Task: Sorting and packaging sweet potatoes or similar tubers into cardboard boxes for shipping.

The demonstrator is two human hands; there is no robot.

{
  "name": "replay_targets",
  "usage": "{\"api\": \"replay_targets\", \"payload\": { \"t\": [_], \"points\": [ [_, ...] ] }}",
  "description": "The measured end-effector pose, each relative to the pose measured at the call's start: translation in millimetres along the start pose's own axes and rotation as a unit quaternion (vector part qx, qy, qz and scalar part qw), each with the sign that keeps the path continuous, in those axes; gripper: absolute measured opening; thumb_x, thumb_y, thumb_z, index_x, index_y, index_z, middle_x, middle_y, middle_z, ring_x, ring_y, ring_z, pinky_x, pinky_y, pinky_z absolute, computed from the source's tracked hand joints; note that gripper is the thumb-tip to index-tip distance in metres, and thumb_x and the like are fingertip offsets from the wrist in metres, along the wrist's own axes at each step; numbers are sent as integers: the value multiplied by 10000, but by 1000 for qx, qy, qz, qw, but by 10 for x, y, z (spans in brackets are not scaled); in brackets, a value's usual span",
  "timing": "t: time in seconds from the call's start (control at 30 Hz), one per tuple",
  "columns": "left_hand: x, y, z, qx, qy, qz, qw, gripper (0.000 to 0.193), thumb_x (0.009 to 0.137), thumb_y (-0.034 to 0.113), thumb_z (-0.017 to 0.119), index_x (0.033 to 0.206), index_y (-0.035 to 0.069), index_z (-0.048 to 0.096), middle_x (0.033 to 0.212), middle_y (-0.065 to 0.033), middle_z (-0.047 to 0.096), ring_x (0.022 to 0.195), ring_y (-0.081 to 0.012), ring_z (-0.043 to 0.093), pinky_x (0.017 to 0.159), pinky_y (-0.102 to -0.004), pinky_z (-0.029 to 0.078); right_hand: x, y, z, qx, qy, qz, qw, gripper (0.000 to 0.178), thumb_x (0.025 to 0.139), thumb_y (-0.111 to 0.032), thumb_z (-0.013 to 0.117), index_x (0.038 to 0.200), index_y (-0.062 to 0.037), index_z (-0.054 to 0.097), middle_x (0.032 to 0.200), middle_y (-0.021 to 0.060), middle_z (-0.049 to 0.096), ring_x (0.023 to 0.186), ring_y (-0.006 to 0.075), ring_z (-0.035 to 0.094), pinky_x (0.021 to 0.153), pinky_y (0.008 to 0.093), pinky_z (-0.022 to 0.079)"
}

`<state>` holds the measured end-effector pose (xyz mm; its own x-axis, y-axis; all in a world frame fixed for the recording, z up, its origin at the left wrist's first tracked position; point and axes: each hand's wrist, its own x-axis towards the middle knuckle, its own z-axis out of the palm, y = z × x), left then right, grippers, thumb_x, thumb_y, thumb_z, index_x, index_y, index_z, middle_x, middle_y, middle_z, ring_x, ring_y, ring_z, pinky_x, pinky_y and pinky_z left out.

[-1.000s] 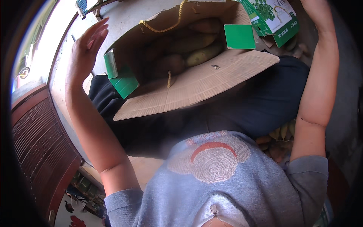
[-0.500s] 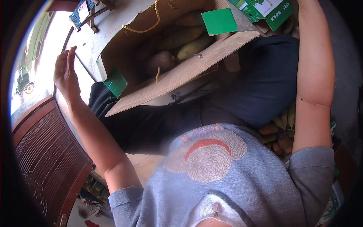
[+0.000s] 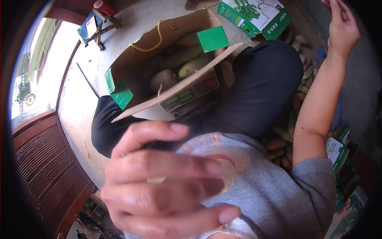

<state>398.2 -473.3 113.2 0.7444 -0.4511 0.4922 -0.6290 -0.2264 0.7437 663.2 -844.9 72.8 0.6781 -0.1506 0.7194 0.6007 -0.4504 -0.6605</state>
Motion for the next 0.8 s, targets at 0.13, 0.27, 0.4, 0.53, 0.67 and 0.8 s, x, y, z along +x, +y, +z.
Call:
{"api": "replay_targets", "payload": {
  "t": [0.13,0.27,0.4,0.53,0.67,0.8],
  "points": [
    [136,257,364,17,143,158,977,206,803,226,798,997,160,785,906,8,731,924,-164,717,885,-438,556,-943,458,-745,-116,-65,178,975,262,1023,-74,621,1255,41,659,1081,133,744,939,143,706,886,267,548],
    [141,618,179,-3,43,175,984,202,818,253,825,1003,188,774,863,31,727,941,-173,727,941,-505,528,-2364,1009,-1538,-237,-155,261,923,222,984,-55,641,1197,-2,680,918,143,731,853,144,710,783,315,558],
    [-91,1182,297,-17,229,47,972,102,828,133,779,929,143,784,929,9,749,919,-153,728,910,-442,551,-3230,949,-1530,-327,-300,237,864,305,875,-4,597,1161,-1,701,1083,273,704,1120,453,636,899,492,536],
    [-92,886,374,-59,251,213,942,53,859,116,756,910,119,771,982,-42,758,920,-191,715,854,-407,546,-3744,1127,-1734,-366,-350,309,805,327,853,4,573,1151,1,709,1071,286,700,1100,461,642,911,492,549],
    [-98,962,273,-134,211,266,931,134,890,221,803,1006,157,784,1009,-3,738,1002,-186,687,910,-435,500,-4378,1825,-1889,-379,-397,331,768,286,886,-27,576,1138,27,701,1073,271,721,1045,407,707,849,470,572],
    [-103,971,413,-328,194,223,897,76,878,185,824,930,138,793,959,-29,712,966,-221,670,874,-392,503,-4495,1802,-1695,-202,-313,570,732,252,977,-66,524,1128,36,698,990,166,740,879,223,713,667,417,564]
  ]
}}
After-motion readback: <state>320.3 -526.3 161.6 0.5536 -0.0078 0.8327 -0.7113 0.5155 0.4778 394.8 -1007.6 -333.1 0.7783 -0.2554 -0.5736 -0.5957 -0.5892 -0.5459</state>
